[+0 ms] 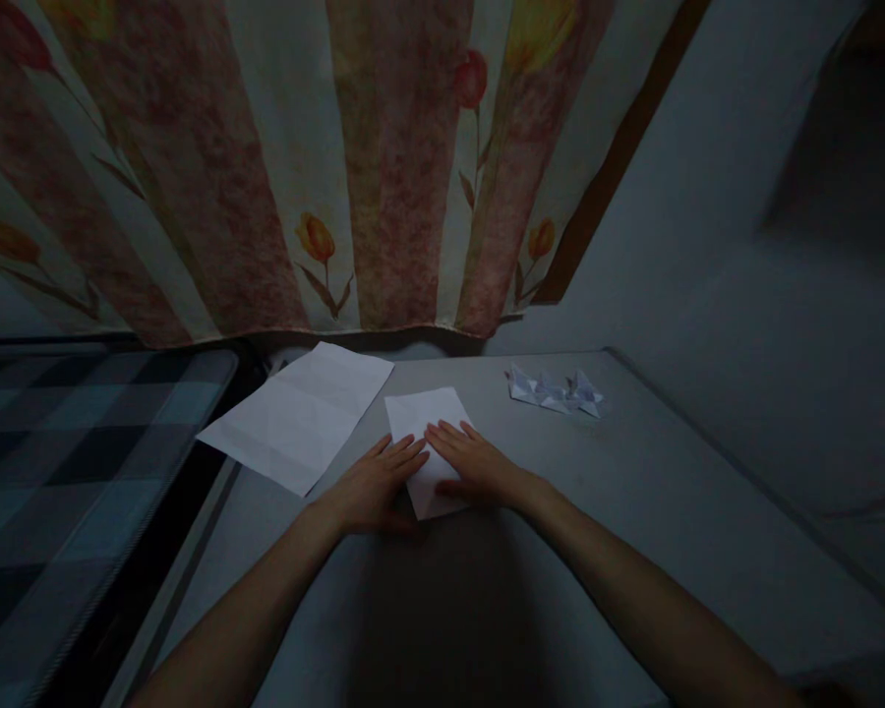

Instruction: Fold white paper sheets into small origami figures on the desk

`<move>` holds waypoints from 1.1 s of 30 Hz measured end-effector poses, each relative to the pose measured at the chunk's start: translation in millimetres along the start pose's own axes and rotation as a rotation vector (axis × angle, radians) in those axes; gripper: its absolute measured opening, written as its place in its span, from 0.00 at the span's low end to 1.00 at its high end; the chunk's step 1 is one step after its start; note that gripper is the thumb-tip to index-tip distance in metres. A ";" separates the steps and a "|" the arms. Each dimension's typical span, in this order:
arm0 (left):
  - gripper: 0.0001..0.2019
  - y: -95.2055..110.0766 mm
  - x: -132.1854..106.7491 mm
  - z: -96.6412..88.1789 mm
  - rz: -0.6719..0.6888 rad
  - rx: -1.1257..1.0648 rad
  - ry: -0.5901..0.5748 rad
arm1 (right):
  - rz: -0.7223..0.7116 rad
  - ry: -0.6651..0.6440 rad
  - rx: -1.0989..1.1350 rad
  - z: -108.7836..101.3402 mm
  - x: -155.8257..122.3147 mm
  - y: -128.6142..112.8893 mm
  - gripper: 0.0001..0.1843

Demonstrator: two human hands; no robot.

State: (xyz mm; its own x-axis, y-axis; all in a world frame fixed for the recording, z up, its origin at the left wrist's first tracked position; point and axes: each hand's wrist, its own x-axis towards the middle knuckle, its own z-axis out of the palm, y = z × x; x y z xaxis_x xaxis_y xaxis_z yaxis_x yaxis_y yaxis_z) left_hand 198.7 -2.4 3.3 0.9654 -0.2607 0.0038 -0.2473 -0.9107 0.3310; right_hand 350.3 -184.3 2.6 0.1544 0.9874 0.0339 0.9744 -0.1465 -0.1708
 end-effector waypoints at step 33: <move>0.30 -10.7 10.5 11.2 -0.406 0.134 0.553 | 0.583 0.320 0.103 -4.0 1.5 11.6 0.33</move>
State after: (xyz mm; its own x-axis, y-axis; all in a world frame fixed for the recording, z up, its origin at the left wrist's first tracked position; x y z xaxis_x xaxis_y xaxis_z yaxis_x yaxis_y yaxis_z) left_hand 210.6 1.0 -10.8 0.8751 0.2777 0.3963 0.1684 -0.9425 0.2887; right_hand 362.5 -184.8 4.5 0.7066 0.6802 0.1951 0.6990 -0.6280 -0.3422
